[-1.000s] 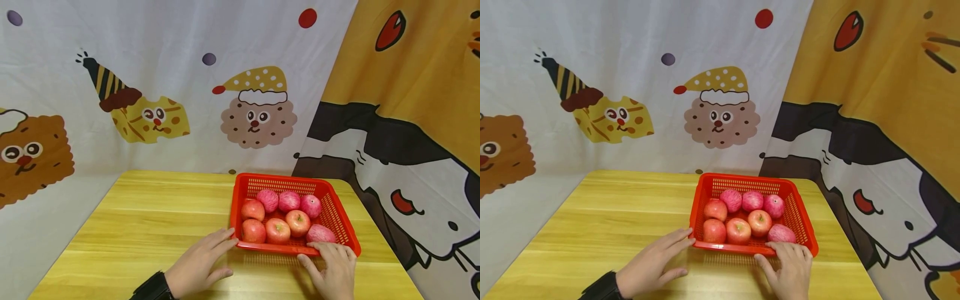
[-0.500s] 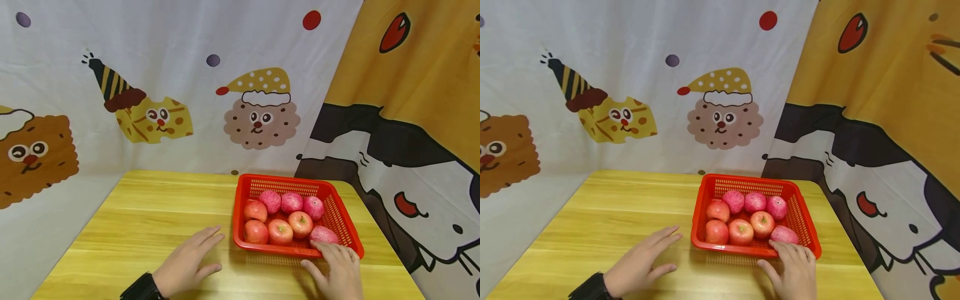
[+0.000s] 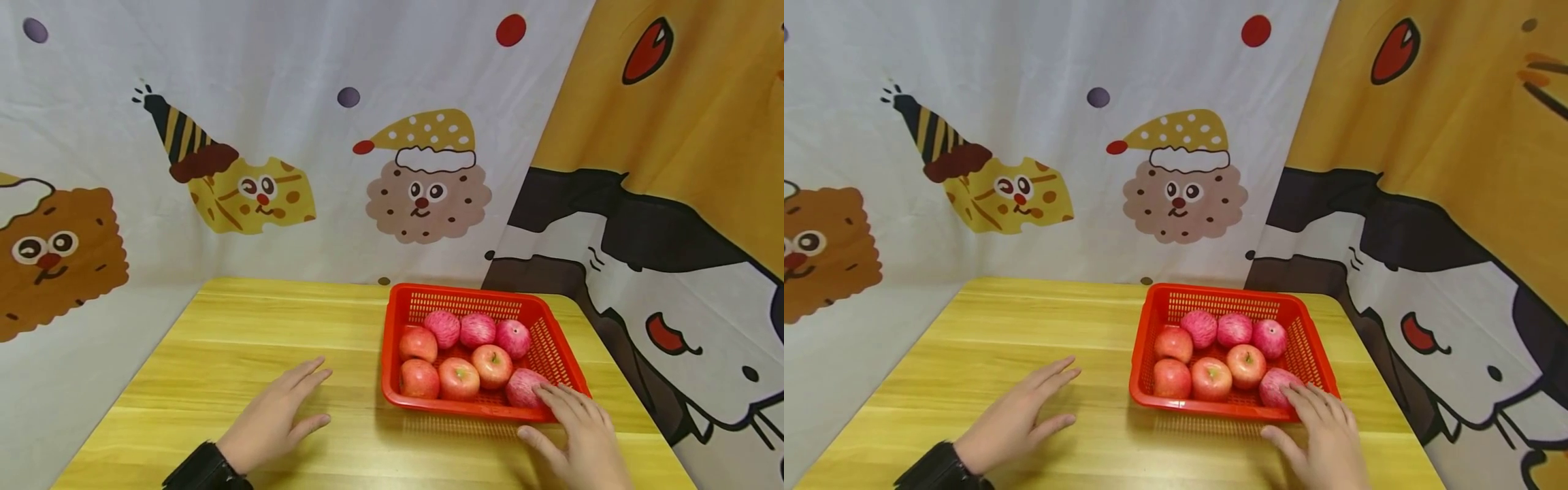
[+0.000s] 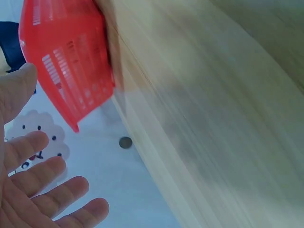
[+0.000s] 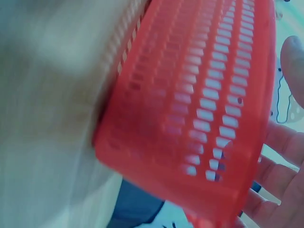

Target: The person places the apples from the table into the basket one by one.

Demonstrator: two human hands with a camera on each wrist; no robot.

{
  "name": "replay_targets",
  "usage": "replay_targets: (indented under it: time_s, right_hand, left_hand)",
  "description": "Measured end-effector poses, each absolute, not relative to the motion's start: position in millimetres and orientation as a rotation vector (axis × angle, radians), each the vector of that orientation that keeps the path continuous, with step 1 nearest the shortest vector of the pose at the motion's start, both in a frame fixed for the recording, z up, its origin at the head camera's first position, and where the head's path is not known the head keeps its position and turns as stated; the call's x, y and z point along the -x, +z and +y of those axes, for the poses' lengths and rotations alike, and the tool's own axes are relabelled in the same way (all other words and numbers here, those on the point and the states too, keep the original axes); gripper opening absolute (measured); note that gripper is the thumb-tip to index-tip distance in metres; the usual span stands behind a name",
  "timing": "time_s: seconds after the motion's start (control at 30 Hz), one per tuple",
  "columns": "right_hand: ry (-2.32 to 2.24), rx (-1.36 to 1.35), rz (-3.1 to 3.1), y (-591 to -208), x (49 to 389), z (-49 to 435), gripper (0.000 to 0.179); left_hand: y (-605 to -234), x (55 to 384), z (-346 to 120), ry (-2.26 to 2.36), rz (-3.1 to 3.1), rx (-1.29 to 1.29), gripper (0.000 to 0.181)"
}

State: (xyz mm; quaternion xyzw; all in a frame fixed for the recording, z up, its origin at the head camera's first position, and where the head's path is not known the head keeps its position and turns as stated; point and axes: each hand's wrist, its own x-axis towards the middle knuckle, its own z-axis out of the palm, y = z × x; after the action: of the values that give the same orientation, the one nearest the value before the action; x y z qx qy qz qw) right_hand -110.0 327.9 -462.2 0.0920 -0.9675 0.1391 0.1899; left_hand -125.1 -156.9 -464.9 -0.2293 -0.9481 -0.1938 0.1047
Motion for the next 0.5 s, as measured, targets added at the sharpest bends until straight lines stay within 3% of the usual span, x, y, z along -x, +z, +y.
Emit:
replay_targets:
  time_s: [0.5]
  right_hand:
    - [0.273, -0.124, -2.710, -442.1, 123.0, 385.9, 0.082]
  left_hand:
    - [-465.9, 124.1, -183.1, -0.524, -2.790, 0.545, 0.070]
